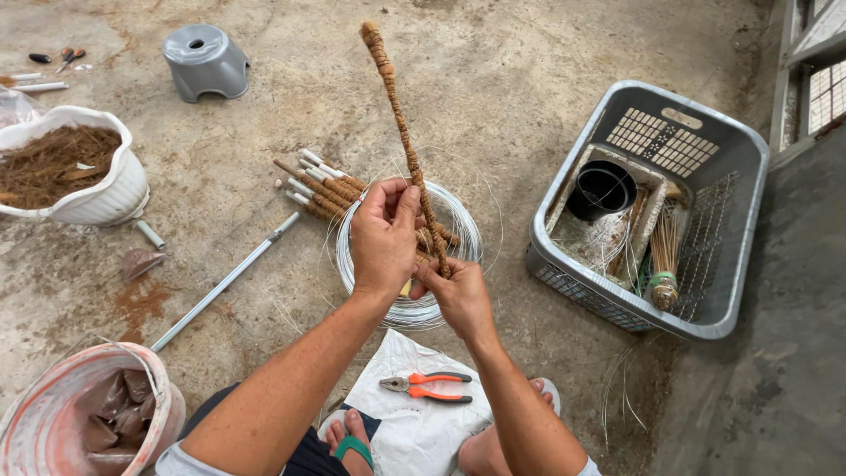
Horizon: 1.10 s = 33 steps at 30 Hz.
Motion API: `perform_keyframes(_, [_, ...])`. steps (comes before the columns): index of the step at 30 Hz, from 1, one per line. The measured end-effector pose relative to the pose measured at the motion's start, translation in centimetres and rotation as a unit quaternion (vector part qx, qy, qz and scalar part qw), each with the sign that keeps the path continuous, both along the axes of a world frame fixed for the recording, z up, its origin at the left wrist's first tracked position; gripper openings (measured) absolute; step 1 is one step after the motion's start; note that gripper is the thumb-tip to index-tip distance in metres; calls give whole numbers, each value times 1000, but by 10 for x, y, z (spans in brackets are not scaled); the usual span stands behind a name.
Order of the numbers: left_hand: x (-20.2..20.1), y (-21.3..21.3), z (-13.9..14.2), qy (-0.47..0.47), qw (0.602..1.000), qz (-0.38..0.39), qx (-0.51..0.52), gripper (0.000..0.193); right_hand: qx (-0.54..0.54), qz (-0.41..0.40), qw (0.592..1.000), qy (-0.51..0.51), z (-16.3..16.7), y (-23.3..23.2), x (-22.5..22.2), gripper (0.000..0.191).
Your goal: The person sits on the floor and assembles small brooms by wrapping metal wire around the bristle ends of wooden sticks. They use pliers to cut and twist the wire, then place the finished brooms into a nearby basket.
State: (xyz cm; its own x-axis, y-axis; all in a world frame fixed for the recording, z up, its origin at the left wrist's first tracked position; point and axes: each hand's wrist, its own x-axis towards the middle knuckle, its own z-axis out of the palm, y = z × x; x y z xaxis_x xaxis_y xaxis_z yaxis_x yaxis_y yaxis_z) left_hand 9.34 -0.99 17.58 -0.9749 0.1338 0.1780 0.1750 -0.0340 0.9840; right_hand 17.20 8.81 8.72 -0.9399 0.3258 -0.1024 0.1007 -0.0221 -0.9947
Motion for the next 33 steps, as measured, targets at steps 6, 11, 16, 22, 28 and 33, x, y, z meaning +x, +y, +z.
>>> perform_keyframes(6, [-6,-4,11,4,999,-19,28,21,-57,57,996,29,7,1,1,25])
perform_keyframes(11, [-19,-12,23,-36,998,-20,51,21,-136,125,982,37,15,12,5,38])
perform_keyframes(16, [-31,-18,24,-57,989,-10,138,21,-207,80,971,94,4,16,1,45])
perform_keyframes(22, [-40,-21,19,19,991,-55,121,17,-115,18,981,155,-6,29,3,65])
perform_keyframes(28, [-26,-18,20,15,982,-159,102,16,-172,59,964,191,23,41,16,47])
perform_keyframes(33, [-8,-11,22,15,972,-213,97,16,55,-27,983,171,51,32,27,28])
